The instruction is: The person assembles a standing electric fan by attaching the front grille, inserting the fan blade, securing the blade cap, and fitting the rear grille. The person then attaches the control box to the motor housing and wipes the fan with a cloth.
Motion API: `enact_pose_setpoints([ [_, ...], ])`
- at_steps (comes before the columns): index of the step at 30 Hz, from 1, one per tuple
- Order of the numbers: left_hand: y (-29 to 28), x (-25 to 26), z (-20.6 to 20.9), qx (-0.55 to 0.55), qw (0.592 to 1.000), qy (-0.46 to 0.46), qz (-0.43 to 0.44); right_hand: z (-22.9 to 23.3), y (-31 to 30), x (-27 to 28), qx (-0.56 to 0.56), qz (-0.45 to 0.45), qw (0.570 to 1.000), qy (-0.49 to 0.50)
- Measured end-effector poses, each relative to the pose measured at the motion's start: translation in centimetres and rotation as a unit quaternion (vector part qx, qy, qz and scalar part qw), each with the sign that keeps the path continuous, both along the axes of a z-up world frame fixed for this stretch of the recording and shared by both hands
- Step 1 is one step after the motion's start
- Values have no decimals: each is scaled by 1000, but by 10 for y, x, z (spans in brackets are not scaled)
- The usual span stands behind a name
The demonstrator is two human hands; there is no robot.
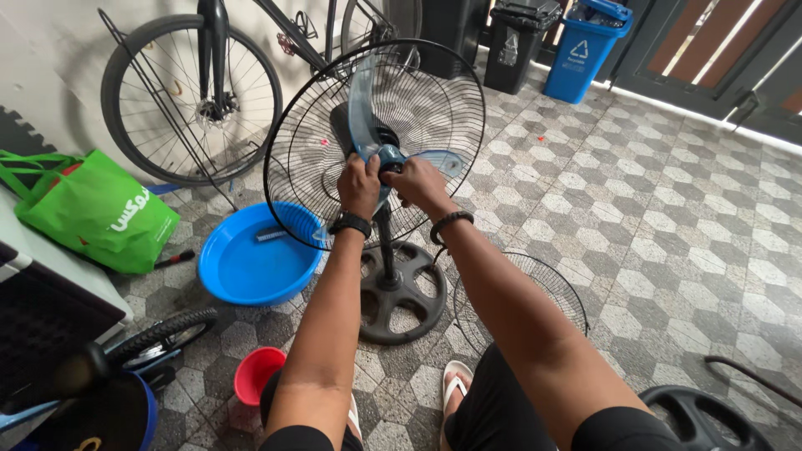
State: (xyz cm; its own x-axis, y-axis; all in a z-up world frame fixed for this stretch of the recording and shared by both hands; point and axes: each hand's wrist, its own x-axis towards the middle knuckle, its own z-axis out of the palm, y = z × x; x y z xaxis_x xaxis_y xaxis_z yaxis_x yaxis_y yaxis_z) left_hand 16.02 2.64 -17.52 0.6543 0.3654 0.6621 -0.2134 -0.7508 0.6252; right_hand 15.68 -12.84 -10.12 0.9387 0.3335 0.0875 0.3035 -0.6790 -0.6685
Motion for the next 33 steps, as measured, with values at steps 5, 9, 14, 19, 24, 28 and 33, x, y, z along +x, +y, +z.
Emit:
enact_pose_setpoints([
  [5,-5,8,6,51,998,22,18,-6,0,4,-45,1,998,-42],
  [9,0,-42,15,28,997,-75,14,-27,-17,14,80,26,996,35],
  [14,46,-154,-17,-202,965,-125,108,-86,-98,48,266,-143,912,-279],
  [19,96,-152,-60,-64,984,-25,163,-124,-147,85,272,-302,879,-249],
  [24,107,-106,-77,-349,929,-86,-91,-118,-118,102,485,-72,872,-5],
  [28,125,-91,-84,-406,904,-73,-110,-129,-114,78,520,-111,846,-23],
  [33,151,-66,-84,-357,928,-12,-111,-139,-117,66,520,-133,842,-52],
])
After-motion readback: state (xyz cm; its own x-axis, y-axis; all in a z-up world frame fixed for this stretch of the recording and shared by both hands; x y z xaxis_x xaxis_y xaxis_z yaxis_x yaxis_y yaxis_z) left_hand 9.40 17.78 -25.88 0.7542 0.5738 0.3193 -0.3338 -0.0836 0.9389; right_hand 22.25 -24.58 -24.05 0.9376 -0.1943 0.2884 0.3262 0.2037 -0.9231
